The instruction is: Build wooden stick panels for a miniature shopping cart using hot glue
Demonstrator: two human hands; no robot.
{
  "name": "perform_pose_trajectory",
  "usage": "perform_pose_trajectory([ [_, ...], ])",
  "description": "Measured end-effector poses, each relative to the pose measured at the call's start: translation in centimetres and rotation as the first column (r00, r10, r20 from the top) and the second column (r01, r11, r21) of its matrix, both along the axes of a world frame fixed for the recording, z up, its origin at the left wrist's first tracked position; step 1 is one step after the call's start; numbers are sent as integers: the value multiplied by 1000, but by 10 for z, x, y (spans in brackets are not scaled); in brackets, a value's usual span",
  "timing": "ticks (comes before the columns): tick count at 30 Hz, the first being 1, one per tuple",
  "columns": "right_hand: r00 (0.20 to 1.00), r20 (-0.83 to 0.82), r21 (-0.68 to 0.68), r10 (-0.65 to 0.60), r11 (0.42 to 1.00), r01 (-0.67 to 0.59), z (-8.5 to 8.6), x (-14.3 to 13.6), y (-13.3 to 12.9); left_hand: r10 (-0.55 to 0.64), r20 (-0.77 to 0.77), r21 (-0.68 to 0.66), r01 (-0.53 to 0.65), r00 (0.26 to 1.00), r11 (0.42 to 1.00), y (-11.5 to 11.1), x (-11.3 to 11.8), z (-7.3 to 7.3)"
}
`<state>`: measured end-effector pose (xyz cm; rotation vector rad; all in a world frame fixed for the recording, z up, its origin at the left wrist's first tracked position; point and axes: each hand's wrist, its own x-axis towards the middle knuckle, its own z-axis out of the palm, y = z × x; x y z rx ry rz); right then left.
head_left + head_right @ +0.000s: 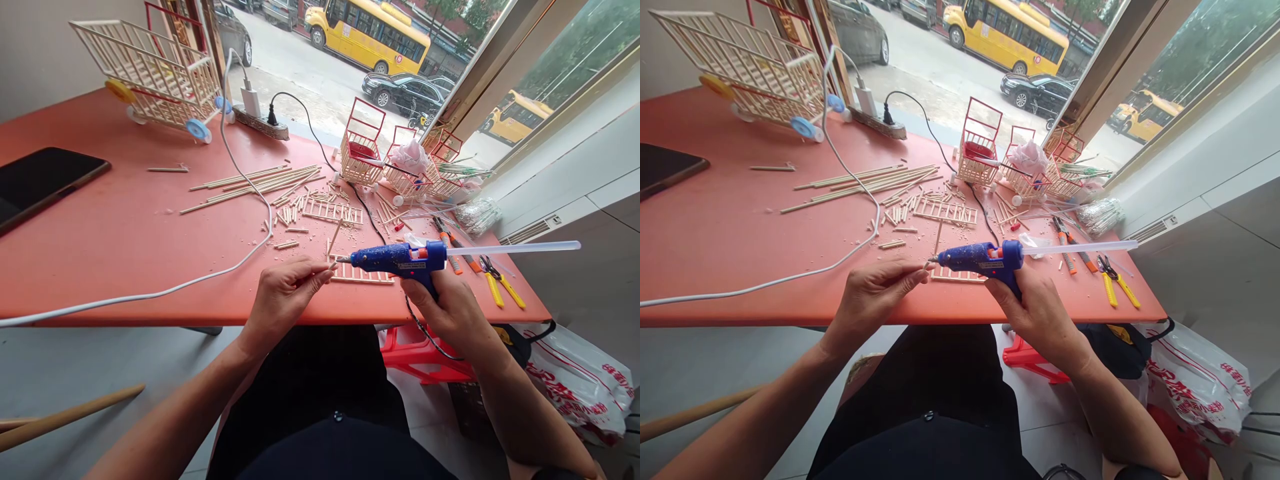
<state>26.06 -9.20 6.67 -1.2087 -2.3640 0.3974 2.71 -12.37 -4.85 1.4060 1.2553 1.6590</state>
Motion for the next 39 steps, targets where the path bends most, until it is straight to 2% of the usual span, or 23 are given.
perform_pose_trajectory([
  [9,1000,5,-58,-21,998,21,1,2,-1,5,-44,16,-5,999,1000,1,-1,-2],
  [24,1000,-4,0,-6,1000,6,-2,2,1,-22,-48,16,23,999,1000,0,-1,0],
  [39,1000,-15,35,-16,999,16,-5,0,-2,-32,-10,-72,31,999,997,-4,0,9],
])
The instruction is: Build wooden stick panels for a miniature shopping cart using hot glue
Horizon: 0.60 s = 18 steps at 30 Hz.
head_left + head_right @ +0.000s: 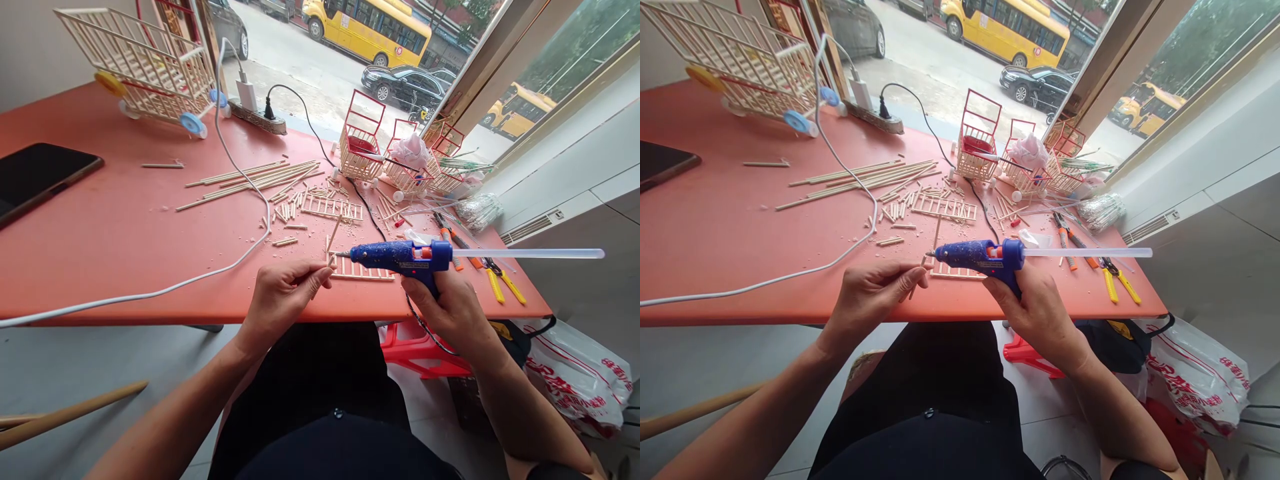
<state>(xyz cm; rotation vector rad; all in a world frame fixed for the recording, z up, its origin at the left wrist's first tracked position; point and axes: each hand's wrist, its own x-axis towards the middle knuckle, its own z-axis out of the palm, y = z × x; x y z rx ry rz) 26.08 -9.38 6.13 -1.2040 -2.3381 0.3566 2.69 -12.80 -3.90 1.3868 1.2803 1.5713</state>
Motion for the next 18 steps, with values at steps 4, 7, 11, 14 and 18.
perform_pose_trajectory([
  [4,1000,6,60,3,998,-4,-4,0,-1,-18,42,-41,20,999,999,-1,-1,1],
  [7,1000,18,99,9,995,-10,-7,0,-1,-38,94,-64,44,995,997,-1,-1,1],
  [11,999,32,93,10,996,-13,-12,0,-2,-75,154,-79,88,985,993,0,-2,2],
  [14,999,35,94,-9,996,6,-14,-1,-2,-97,191,-84,115,977,990,1,-2,5],
  [18,999,40,127,15,992,-20,-18,-1,-2,-120,238,-99,147,964,984,2,-2,8],
])
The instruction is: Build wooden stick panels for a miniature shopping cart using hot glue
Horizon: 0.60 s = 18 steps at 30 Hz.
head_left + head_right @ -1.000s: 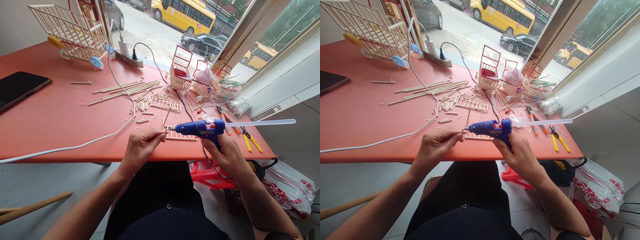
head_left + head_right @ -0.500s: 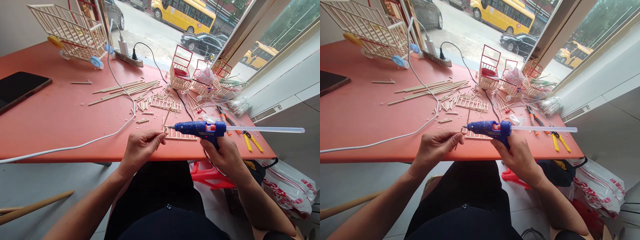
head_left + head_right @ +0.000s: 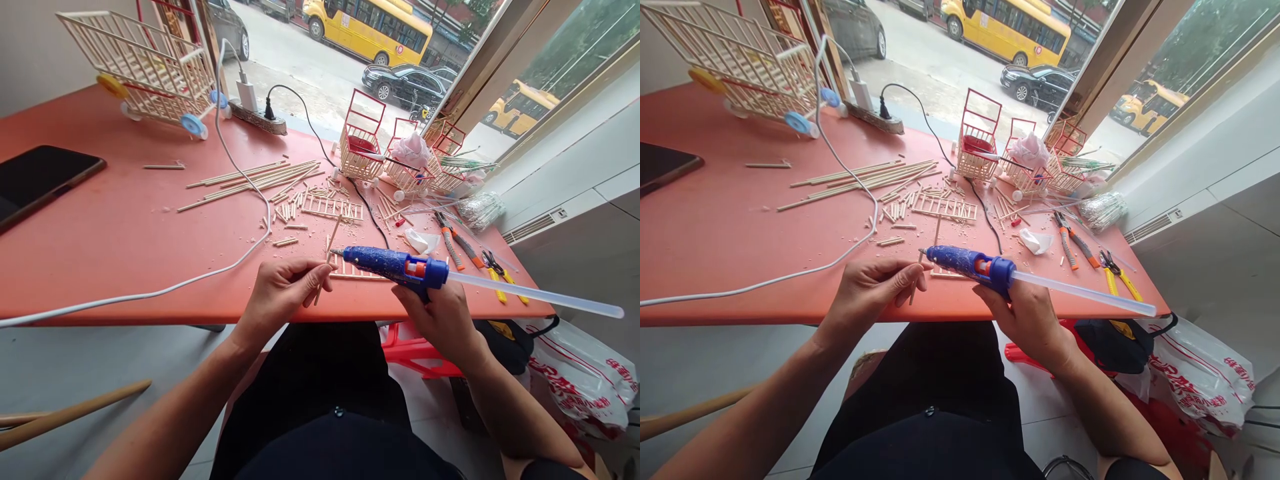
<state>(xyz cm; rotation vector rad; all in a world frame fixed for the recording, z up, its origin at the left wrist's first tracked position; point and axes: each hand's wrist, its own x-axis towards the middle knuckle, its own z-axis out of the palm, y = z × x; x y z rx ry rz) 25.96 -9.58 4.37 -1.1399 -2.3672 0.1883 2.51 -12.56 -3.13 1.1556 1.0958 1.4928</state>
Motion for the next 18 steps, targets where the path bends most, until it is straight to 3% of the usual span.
perform_pose_trajectory([
  [8,988,-39,225,152,964,-139,-10,3,6,-75,138,-50,82,988,995,-1,2,-3],
  [18,973,-107,247,205,953,-173,-15,7,7,-94,209,-53,108,973,993,0,3,-8],
])
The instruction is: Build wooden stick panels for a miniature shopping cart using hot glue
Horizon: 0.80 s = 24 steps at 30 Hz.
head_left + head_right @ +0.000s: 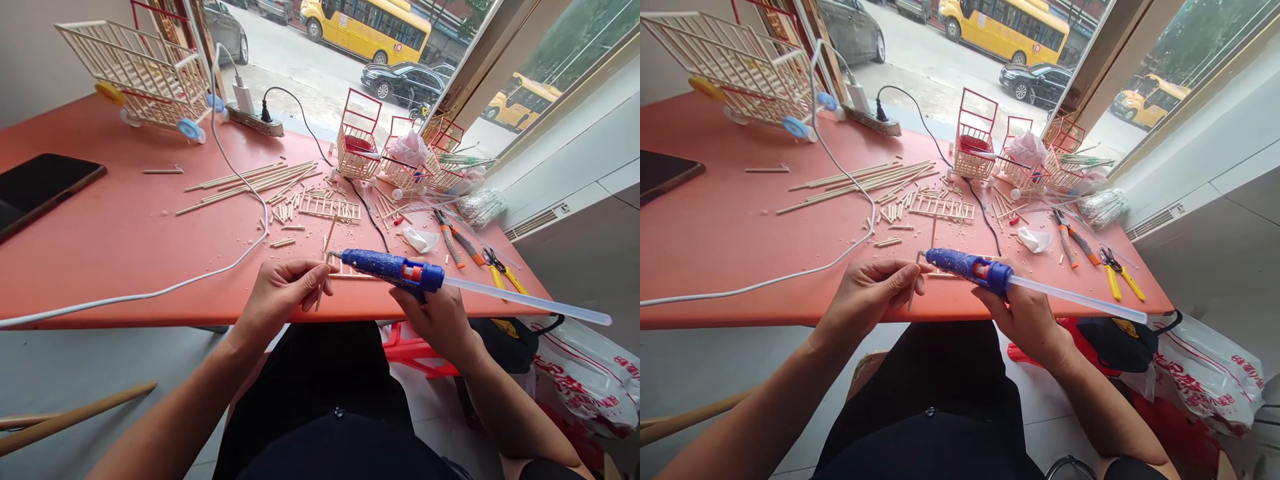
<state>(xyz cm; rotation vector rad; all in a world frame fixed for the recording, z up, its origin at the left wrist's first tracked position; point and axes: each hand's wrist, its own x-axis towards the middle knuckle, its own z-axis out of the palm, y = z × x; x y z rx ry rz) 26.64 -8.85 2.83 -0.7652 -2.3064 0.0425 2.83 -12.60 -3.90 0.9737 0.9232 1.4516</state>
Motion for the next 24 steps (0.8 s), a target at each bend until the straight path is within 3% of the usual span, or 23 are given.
perform_pose_trajectory([
  [11,1000,2,-66,-21,998,22,-4,4,0,-1,-5,-7,1,1000,1000,-1,0,-1],
  [18,995,-30,-201,-90,976,83,-9,12,-2,8,0,-24,-8,1000,1000,1,-1,-4],
  [21,989,-85,-345,-120,935,84,-7,17,-5,25,-7,-30,-25,1000,999,2,-1,-5],
  [24,943,-295,-565,-154,824,-42,-1,20,-1,45,-29,-5,-45,999,999,2,0,-5],
])
